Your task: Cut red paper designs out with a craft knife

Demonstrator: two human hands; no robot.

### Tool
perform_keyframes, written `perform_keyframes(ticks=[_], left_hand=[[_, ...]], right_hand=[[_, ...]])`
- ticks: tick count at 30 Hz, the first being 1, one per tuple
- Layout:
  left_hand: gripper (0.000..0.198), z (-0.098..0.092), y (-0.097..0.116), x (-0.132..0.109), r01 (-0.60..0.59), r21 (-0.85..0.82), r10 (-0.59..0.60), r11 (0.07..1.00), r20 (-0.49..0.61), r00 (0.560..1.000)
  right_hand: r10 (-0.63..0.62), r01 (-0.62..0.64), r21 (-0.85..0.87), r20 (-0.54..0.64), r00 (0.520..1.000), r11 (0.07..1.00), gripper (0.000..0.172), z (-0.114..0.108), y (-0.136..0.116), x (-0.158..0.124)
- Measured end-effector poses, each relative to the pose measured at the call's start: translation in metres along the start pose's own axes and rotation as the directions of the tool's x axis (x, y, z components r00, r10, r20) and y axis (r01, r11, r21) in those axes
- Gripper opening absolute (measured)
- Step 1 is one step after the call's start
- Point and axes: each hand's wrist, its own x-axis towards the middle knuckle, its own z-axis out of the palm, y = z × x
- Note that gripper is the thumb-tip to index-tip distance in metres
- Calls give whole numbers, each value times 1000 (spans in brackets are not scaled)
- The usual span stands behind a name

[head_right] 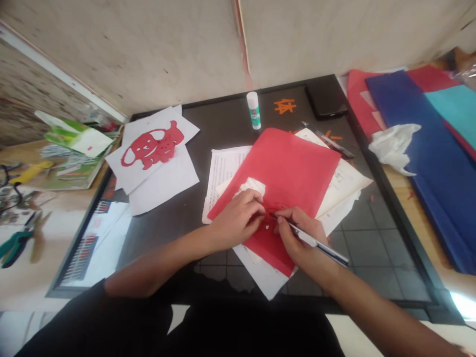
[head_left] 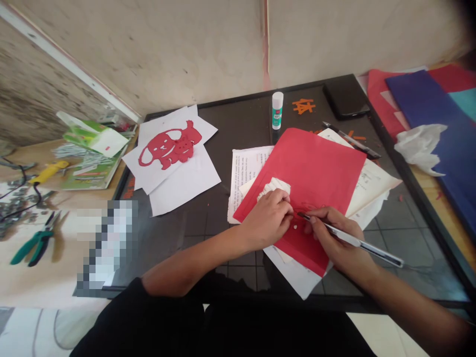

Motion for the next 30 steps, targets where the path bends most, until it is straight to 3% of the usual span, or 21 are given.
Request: perform_keyframes(ticks=[11, 19, 30], left_hand=[[11, -2, 0, 0, 24, -15, -23, 1000, 39, 999], [10, 2, 0, -4, 36, -31, -37, 999, -22, 999], [10, 5, 3, -1, 76, -23, -76, 997, -16, 997]], right_hand=[[-1, 2, -49, 21, 1000, 999, 14, -1, 1, -1], [-16, 16, -34, 11, 1000, 999, 14, -1, 1, -1], [-56, 56, -50, 17, 998, 997, 14, -2, 0, -1]])
